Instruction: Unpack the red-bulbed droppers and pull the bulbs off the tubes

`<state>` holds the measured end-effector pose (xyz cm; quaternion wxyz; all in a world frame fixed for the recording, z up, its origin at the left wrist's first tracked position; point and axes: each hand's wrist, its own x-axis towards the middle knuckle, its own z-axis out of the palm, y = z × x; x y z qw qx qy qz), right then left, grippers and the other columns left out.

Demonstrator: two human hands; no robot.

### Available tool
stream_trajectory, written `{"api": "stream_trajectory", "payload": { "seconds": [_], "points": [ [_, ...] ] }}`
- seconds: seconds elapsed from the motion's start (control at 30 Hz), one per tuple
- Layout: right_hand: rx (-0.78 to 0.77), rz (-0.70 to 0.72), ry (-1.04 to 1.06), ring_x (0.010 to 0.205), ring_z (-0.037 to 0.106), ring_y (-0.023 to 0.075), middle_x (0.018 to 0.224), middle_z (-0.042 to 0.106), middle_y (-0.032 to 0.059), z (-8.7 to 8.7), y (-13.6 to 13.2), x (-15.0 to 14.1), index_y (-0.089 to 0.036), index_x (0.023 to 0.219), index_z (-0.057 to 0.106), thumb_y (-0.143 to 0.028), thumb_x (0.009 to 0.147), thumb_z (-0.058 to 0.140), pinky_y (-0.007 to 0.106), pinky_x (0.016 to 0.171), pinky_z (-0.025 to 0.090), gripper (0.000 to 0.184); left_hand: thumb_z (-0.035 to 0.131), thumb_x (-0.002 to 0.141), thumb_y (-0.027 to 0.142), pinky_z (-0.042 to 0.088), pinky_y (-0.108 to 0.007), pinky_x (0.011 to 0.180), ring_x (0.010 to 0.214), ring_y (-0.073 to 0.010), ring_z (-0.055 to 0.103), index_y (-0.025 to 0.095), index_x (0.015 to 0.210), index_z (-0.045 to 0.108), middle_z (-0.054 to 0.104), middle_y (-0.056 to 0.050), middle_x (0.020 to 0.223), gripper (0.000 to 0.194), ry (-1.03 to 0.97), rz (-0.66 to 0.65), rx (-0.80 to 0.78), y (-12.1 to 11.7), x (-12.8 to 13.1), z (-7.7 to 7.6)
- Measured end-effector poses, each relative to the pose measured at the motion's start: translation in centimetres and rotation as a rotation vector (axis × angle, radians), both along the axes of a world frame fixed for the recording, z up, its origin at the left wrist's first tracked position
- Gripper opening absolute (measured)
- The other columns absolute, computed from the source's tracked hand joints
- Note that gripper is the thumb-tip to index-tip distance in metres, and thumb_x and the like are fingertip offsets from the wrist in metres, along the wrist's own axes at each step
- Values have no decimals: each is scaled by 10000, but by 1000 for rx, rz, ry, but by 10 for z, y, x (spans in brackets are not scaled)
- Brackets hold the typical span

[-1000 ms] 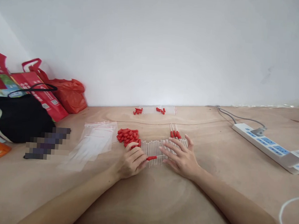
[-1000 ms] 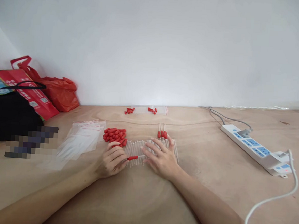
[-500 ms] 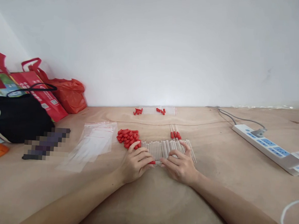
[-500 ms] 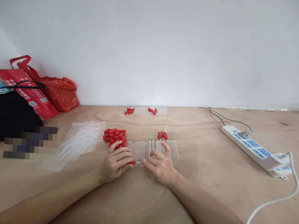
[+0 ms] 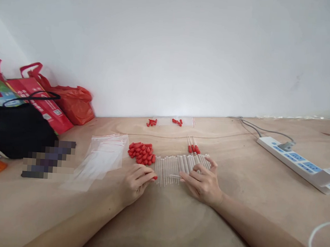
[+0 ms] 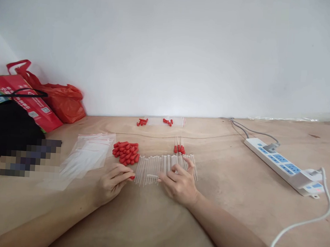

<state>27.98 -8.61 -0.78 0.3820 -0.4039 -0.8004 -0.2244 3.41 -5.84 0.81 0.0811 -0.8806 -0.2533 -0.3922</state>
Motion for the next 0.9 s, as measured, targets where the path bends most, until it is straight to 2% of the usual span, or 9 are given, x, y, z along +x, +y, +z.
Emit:
{"api": "stream_trajectory", "payload": {
  "seconds": [0.07, 0.23, 0.47, 0.63, 0.77, 0.9],
  "points": [
    [-6, -22, 28, 611, 493, 93, 499, 532, -68, 0, 2, -4, -278, 869, 618, -257, 811, 487, 430, 936, 169, 145, 456, 820, 164, 454, -242, 668, 725, -118, 545, 231, 963, 574, 568, -20, 798, 197, -56, 58, -27, 2, -3, 1],
    [-107, -123, 129, 654, 520, 116, 603, 601, -31, -1, 10, -8, -225, 941, 603, -163, 774, 449, 408, 921, 189, 236, 408, 819, 248, 462, -306, 755, 835, -171, 525, 203, 1023, 582, 497, -61, 885, 272, -201, 393, -118, 30, -20, 14],
    [-52, -151, 206, 610, 493, 107, 559, 598, -39, -2, 14, -15, -222, 712, 603, -170, 756, 484, 380, 876, 218, 138, 515, 687, 349, 458, -257, 634, 652, -135, 546, 168, 1000, 516, 587, -22, 800, 361, -216, 576, -488, 92, -52, 38],
    [-109, -100, 93, 661, 479, 125, 600, 597, -27, -3, 13, -18, -233, 769, 618, -208, 767, 484, 406, 885, 192, 136, 537, 645, 375, 447, -250, 646, 682, -145, 574, 158, 877, 536, 623, -32, 779, 317, -101, 631, -684, 121, -56, 36],
    [-160, -9, 34, 710, 487, 139, 651, 596, -11, -5, 12, -18, -228, 828, 626, -336, 776, 495, 416, 887, 195, 177, 553, 616, 434, 443, -253, 632, 688, -166, 589, 171, 792, 579, 645, -24, 723, 317, -59, 632, -731, 129, -56, 27],
    [-186, 18, 19, 724, 487, 148, 694, 598, -5, -5, 12, -17, -231, 843, 628, -421, 748, 514, 437, 900, 180, 240, 445, 671, 550, 437, -260, 646, 717, -190, 595, 176, 705, 620, 668, -33, 732, 414, -45, 621, -742, 132, -58, 21]
  ]
}}
